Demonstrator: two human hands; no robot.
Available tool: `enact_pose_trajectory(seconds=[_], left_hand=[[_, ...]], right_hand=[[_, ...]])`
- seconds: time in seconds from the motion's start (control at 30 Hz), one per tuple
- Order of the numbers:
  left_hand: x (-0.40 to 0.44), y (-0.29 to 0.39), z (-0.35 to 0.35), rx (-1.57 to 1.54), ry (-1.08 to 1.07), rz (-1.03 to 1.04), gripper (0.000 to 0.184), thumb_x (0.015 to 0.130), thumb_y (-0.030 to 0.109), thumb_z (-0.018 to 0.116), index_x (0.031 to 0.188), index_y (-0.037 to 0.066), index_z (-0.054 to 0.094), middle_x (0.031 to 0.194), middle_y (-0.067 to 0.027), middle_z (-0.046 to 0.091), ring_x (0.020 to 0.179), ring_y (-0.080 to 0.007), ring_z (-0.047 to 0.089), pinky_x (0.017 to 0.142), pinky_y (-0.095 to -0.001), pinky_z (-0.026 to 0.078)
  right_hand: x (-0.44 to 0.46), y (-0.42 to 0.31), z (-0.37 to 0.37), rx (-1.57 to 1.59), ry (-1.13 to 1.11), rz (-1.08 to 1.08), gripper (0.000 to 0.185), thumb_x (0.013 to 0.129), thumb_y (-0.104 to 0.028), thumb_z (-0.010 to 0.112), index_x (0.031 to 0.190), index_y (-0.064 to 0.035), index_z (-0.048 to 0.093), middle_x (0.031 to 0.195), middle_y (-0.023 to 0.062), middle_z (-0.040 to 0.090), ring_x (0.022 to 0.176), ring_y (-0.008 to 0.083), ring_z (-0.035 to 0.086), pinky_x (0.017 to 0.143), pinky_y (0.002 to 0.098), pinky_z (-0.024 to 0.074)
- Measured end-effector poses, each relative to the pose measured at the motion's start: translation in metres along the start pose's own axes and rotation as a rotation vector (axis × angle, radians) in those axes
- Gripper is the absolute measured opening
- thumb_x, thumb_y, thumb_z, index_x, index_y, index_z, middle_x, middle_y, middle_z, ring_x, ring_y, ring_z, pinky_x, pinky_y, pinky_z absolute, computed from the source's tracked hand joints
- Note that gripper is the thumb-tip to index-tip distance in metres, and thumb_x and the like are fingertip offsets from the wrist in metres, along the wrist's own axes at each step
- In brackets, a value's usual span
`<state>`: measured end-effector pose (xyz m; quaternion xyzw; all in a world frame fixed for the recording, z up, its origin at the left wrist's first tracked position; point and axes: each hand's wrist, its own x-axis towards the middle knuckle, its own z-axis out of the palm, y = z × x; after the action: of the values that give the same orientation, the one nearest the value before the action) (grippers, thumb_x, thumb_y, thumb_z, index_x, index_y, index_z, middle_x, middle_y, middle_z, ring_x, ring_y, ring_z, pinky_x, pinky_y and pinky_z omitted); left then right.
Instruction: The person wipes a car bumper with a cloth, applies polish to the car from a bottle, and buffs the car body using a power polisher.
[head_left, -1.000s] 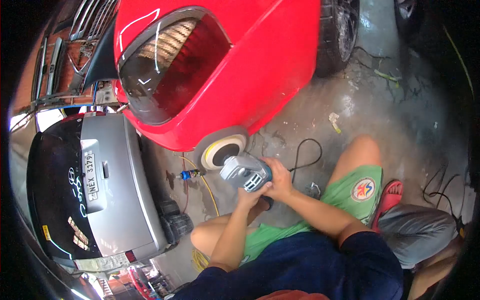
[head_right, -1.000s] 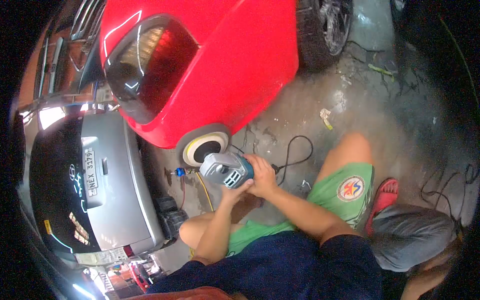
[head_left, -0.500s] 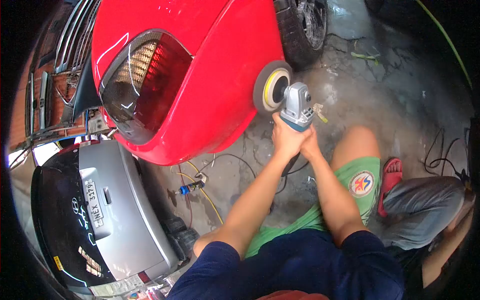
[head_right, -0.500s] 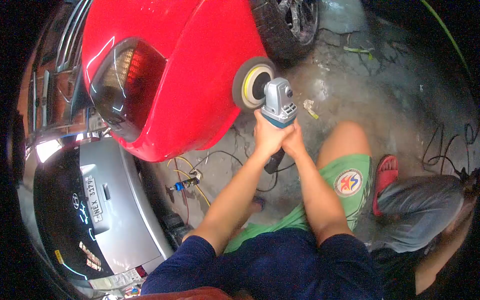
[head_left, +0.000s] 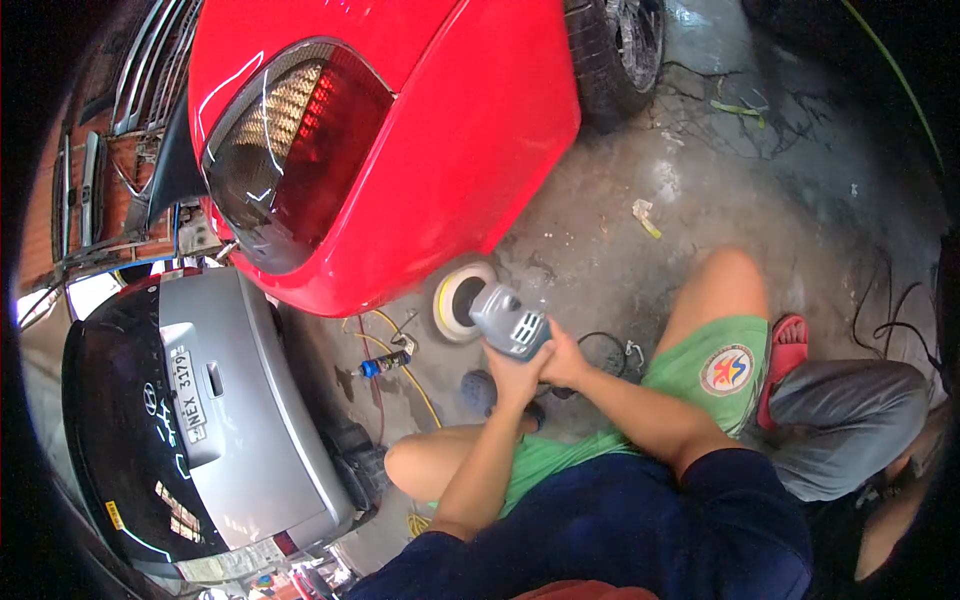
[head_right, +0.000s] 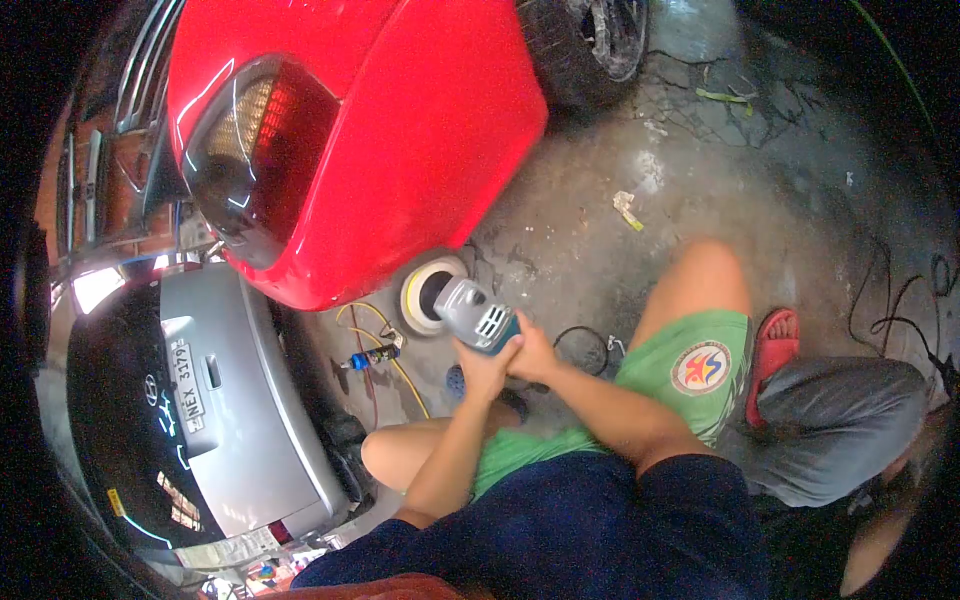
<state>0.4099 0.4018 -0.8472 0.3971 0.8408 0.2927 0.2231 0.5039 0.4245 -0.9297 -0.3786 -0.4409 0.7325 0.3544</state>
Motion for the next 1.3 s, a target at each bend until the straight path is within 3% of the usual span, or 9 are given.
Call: enact_pose_trajectory(seconds=[0.13,0.33,0.4,0.53,0.63,0.97,1.07,1.2,1.3], left_hand=[[0.005,-0.016,0.011,-0.170,-0.047,-0.007,0.103,0.066,0.029,0.099,0.141,-0.006,0.037,0.131,-0.0199,0.059,0.120,-0.0293,0.061,0.104,-0.0428,0.049],[0.057,0.048,0.078,-0.167,-0.266,0.233,0.104,0.063,0.031,0.099,0.139,-0.006,0.038,0.130,-0.0209,0.058,0.121,-0.0321,0.061,0.104,-0.0437,0.049],[0.072,0.090,0.100,-0.089,-0.331,0.232,0.101,0.060,0.031,0.098,0.135,-0.006,0.041,0.127,-0.0221,0.061,0.119,-0.0333,0.063,0.103,-0.0441,0.050],[0.090,0.123,0.124,-0.133,-0.424,0.220,0.098,0.061,0.030,0.097,0.134,-0.005,0.042,0.128,-0.0232,0.064,0.118,-0.0324,0.065,0.102,-0.0424,0.051],[0.085,0.112,0.120,-0.251,-0.444,0.224,0.098,0.063,0.029,0.098,0.137,-0.003,0.042,0.129,-0.0206,0.062,0.120,-0.0291,0.063,0.103,-0.0414,0.051],[0.002,-0.043,0.021,-0.394,-0.129,-0.134,0.084,0.072,0.025,0.098,0.135,-0.003,0.050,0.123,-0.0130,0.066,0.110,-0.0242,0.066,0.099,-0.0383,0.053],[0.018,-0.061,0.040,-0.244,0.059,0.151,0.057,0.075,0.016,0.095,0.118,-0.005,0.064,0.114,-0.0118,0.070,0.102,-0.0204,0.069,0.094,-0.0366,0.056],[0.035,0.016,0.061,-0.196,-0.024,0.327,0.089,0.069,0.022,0.099,0.136,-0.003,0.046,0.115,-0.0145,0.070,0.107,-0.0263,0.069,0.097,-0.0411,0.054],[0.066,0.071,0.080,0.210,-0.150,0.316,0.101,0.063,0.029,0.098,0.138,-0.002,0.038,0.116,-0.0228,0.070,0.111,-0.0377,0.069,0.099,-0.0465,0.053]], right_hand=[[0.001,0.003,-0.004,-0.306,0.166,-0.031,0.072,0.072,-0.018,0.081,0.136,0.0008,0.052,0.123,0.0282,0.067,0.113,0.0448,0.067,0.097,0.0441,0.0541],[0.036,-0.009,-0.065,0.212,0.341,-0.176,0.065,0.078,-0.021,0.082,0.133,-0.0032,0.054,0.119,0.0224,0.072,0.113,0.0341,0.070,0.096,0.0438,0.0543],[0.047,-0.033,-0.097,-0.043,0.485,-0.140,0.063,0.078,-0.022,0.083,0.132,-0.0041,0.054,0.119,0.0201,0.073,0.112,0.0302,0.071,0.095,0.0431,0.0547],[0.059,-0.070,-0.131,-0.194,0.627,-0.069,0.066,0.072,-0.023,0.085,0.127,0.0005,0.057,0.108,0.0248,0.075,0.105,0.0364,0.074,0.087,0.0448,0.0571],[0.049,-0.076,-0.125,-0.239,0.567,-0.023,0.064,0.074,-0.028,0.083,0.127,-0.0047,0.056,0.112,0.0288,0.071,0.107,0.0489,0.069,0.085,0.0507,0.0561],[0.001,-0.008,-0.023,-0.362,0.090,-0.123,0.073,0.072,-0.025,0.078,0.138,-0.0078,0.052,0.121,0.0283,0.066,0.114,0.0489,0.064,0.094,0.0531,0.0543],[0.014,0.010,-0.023,-0.290,0.117,-0.181,0.076,0.072,-0.023,0.078,0.142,-0.0065,0.050,0.121,0.0274,0.067,0.114,0.0474,0.065,0.098,0.0517,0.0533],[0.028,0.007,-0.046,-0.127,0.246,-0.125,0.074,0.078,-0.023,0.079,0.142,-0.0014,0.048,0.124,0.0238,0.068,0.117,0.0386,0.067,0.102,0.0456,0.0520],[0.056,0.001,-0.062,0.148,0.398,-0.145,0.070,0.083,-0.021,0.080,0.141,0.0008,0.048,0.126,0.0188,0.070,0.118,0.0298,0.067,0.103,0.0409,0.0509]])
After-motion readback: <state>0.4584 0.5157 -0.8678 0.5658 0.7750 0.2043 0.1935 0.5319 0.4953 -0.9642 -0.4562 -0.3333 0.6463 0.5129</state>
